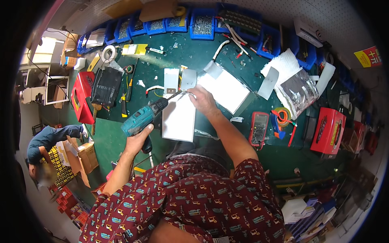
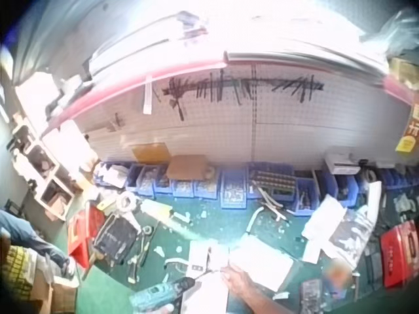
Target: The person assembles a rectangular electronic device on a workbench. They use a power drill to fasten screws, handle wires, and attach a metal sheet to the device. The person repeatedly positions and secures components while another person works nearby.
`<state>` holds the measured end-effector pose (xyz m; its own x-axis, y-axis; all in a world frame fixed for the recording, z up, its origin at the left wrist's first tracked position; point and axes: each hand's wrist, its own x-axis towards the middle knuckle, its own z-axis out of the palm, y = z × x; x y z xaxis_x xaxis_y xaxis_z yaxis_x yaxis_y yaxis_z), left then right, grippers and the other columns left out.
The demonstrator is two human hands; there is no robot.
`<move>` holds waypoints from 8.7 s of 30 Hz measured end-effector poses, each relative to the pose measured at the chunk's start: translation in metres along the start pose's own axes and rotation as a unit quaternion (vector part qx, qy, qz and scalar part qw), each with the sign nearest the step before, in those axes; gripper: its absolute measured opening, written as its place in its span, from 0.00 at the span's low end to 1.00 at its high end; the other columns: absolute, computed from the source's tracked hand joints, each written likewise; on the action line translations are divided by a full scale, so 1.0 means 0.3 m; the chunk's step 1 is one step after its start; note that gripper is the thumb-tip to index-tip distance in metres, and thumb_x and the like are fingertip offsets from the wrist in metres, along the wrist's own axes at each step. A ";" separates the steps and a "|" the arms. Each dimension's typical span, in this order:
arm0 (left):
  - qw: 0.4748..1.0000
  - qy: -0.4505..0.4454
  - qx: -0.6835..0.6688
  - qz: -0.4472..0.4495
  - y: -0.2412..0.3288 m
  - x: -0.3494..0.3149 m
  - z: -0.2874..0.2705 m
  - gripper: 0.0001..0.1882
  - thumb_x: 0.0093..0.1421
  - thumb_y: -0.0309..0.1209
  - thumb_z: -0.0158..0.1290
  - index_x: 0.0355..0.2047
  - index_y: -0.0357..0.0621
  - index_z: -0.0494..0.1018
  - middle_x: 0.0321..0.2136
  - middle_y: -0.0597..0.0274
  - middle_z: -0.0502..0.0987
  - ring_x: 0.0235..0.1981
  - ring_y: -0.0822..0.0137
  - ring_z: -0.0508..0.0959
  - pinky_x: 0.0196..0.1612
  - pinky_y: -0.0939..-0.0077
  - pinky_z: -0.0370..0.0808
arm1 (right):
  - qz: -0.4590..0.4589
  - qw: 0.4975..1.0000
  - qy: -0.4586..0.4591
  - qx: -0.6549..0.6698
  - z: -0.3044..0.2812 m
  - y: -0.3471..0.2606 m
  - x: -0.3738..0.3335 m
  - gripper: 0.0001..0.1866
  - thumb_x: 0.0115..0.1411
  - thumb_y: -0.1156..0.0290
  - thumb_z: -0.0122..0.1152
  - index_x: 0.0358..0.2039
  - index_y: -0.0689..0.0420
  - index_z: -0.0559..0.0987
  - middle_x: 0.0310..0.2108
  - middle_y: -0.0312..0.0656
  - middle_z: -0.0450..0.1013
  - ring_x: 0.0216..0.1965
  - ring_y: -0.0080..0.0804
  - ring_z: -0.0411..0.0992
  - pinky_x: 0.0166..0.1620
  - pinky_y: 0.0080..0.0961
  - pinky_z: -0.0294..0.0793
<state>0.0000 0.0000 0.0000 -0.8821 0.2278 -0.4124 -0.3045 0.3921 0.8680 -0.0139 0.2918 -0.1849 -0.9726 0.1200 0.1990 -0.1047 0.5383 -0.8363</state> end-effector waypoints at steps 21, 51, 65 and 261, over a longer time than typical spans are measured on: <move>0.948 -0.029 0.310 0.066 0.105 0.133 0.144 0.17 0.55 0.39 0.69 0.42 0.45 0.83 0.33 0.52 0.86 0.36 0.55 0.86 0.41 0.65 0.81 | 0.125 0.987 -0.051 0.089 0.026 0.068 0.022 0.17 0.52 0.70 0.73 0.44 0.55 0.82 0.36 0.45 0.75 0.40 0.43 0.76 0.44 0.37 0.76; 0.829 -0.095 0.551 -0.001 0.287 0.174 0.292 0.20 0.56 0.40 0.66 0.44 0.43 0.79 0.34 0.47 0.85 0.38 0.46 0.85 0.44 0.55 0.81 | 0.138 0.987 -0.036 0.068 0.007 0.036 0.033 0.16 0.48 0.75 0.75 0.39 0.53 0.82 0.39 0.45 0.77 0.44 0.47 0.76 0.46 0.41 0.75; 0.944 -0.085 0.318 -0.022 0.277 0.132 0.328 0.24 0.60 0.32 0.65 0.56 0.39 0.76 0.44 0.56 0.84 0.42 0.64 0.83 0.48 0.67 0.79 | 0.138 0.987 -0.026 0.075 -0.002 0.022 0.027 0.17 0.49 0.72 0.75 0.40 0.52 0.82 0.38 0.44 0.75 0.44 0.45 0.75 0.47 0.40 0.75; 0.986 0.153 0.061 -0.033 -0.396 -0.070 0.163 0.05 0.63 0.22 0.58 0.39 0.34 0.79 0.20 0.60 0.76 0.22 0.76 0.72 0.28 0.76 0.71 | 0.075 0.889 -0.137 -0.431 -0.133 0.255 1.128 0.11 0.58 0.76 0.59 0.40 0.56 0.86 0.46 0.56 0.80 0.51 0.54 0.79 0.53 0.44 0.80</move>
<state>0.0723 -0.0078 -0.1080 -0.9346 -0.0731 -0.3482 -0.3356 0.5061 0.7945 -0.3429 0.4069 -0.1612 -0.9886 0.1010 -0.1121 0.1142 0.9864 -0.1181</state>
